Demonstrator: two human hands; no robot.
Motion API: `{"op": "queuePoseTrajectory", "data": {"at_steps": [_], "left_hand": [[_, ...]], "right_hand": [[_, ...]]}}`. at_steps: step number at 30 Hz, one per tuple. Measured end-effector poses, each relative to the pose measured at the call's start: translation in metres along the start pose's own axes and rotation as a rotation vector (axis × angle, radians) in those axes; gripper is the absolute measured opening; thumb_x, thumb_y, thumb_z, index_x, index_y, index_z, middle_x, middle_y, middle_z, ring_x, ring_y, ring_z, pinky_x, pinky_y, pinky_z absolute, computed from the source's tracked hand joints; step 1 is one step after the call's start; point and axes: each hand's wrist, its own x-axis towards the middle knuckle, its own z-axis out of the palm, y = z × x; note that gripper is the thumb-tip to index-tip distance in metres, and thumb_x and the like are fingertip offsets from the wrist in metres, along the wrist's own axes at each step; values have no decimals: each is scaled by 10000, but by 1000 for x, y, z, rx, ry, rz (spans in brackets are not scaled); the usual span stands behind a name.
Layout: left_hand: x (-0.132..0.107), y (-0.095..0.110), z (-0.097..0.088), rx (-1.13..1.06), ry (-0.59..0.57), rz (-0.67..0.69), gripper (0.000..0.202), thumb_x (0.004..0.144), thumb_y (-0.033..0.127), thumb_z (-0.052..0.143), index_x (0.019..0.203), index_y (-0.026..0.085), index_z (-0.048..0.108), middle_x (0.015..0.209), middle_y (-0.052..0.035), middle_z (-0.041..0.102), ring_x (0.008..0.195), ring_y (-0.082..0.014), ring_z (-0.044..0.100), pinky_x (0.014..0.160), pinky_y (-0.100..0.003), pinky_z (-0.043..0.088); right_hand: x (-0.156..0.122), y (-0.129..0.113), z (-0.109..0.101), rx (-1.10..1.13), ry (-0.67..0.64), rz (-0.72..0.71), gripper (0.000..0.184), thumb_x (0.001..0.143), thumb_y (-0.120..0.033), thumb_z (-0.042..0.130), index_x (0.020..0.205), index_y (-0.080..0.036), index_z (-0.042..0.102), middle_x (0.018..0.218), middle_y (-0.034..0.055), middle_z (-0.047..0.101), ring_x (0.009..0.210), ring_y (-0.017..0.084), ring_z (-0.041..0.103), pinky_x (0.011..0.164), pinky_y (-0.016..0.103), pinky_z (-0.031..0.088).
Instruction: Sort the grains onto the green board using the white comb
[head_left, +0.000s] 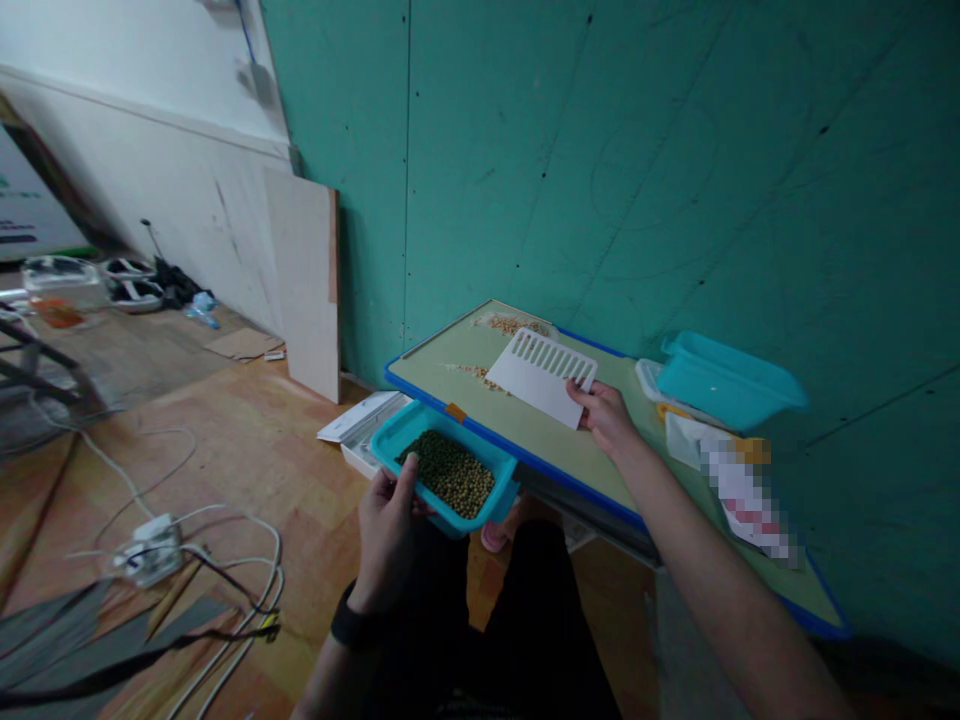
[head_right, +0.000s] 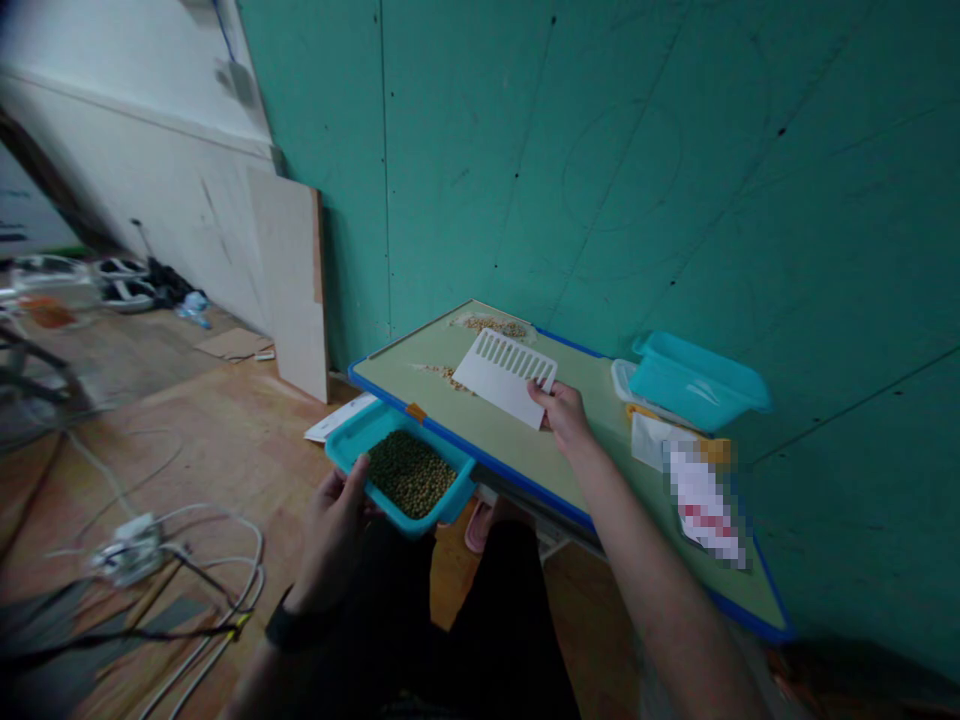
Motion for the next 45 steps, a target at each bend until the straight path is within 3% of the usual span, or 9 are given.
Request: {"op": "queuePoseTrajectory", "data": {"at_steps": [10,23,45], "left_hand": [[0,1,2,-21,-8,3,520,689,649,804,721,187,567,533,62,548,440,-93,509,434,-201,437],[1,-2,0,-29,-16,4,471,736,605,792,748,184,580,533,63,549,434,-91,510,431,-194,430],[0,0,1,-22,17,13,494,698,608,816,702,195,545,511,68,542,416,-95,509,409,-197,415]], "right_hand": [[-4,-1,3,17,-37,28,559,433,-533,929,788,-183,676,683,31,727,558,188,658,488,278,505],[-8,1,2,20,-93,40,565,448,-557,936,788,-176,694,681,36,729,554,189,666,491,279,515],[-11,-1,1,18,-154,43,557,461,-554,938,814,-177,730,751,42,750,610,192,685,536,284,538]]}}
